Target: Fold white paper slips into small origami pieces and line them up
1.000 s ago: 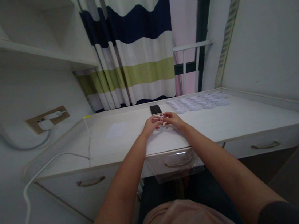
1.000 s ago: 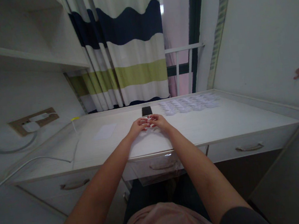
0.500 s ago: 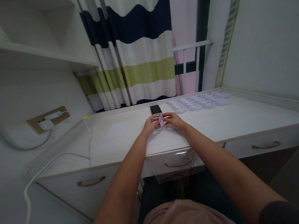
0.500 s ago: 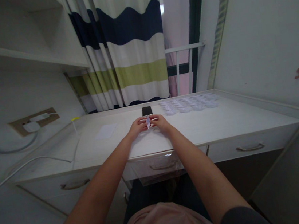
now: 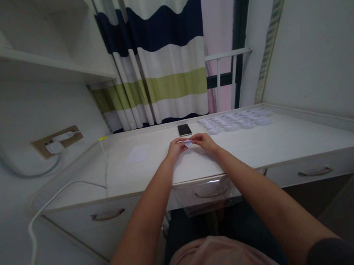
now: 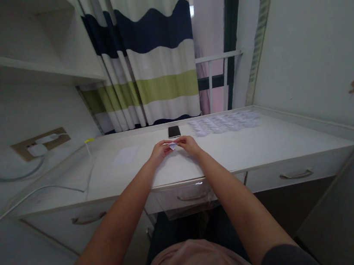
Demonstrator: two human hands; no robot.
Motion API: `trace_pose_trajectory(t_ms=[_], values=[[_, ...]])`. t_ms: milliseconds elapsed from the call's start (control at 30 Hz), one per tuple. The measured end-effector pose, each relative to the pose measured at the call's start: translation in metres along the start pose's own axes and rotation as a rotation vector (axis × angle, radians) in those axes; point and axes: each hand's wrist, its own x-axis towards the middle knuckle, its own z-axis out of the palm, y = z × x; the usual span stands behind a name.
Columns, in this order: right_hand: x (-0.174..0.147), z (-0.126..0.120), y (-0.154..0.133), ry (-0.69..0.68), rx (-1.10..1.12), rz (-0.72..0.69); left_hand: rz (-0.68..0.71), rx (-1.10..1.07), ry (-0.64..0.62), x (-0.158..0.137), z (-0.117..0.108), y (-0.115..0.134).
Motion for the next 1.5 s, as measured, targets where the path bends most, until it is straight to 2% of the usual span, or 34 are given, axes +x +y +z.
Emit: trace_pose_trajectory(t_ms=[167, 400, 567, 767, 933, 1167, 1500], values=[[0.0, -0.001, 0.001, 0.008, -0.061, -0.021, -0.036, -0.046, -0.008, 0.001, 0.0, 0.001], [0.0, 0.0, 0.001, 0.012, -0.087, -0.056, 0.057, 0.085, -0.002, 0.002, -0.002, -0.004], [-0.001, 0.001, 0.004, 0.064, 0.005, 0.072, 0.127, 0.196, -0.02, 0.0, -0.003, -0.005], [-0.002, 0.002, -0.001, 0.015, 0.119, 0.177, 0.147, 0.279, 0.015, -0.001, 0.002, -0.006], [-0.005, 0.0, -0.009, 0.027, 0.228, 0.196, -0.036, 0.365, -0.054, 0.0, 0.006, -0.005], [-0.008, 0.0, -0.017, -0.059, 0.153, 0.197, 0.049, 0.45, -0.143, -0.003, 0.005, -0.001], [-0.008, -0.001, -0.017, -0.02, 0.188, 0.185, 0.11, 0.402, -0.202, -0.001, 0.004, -0.004]])
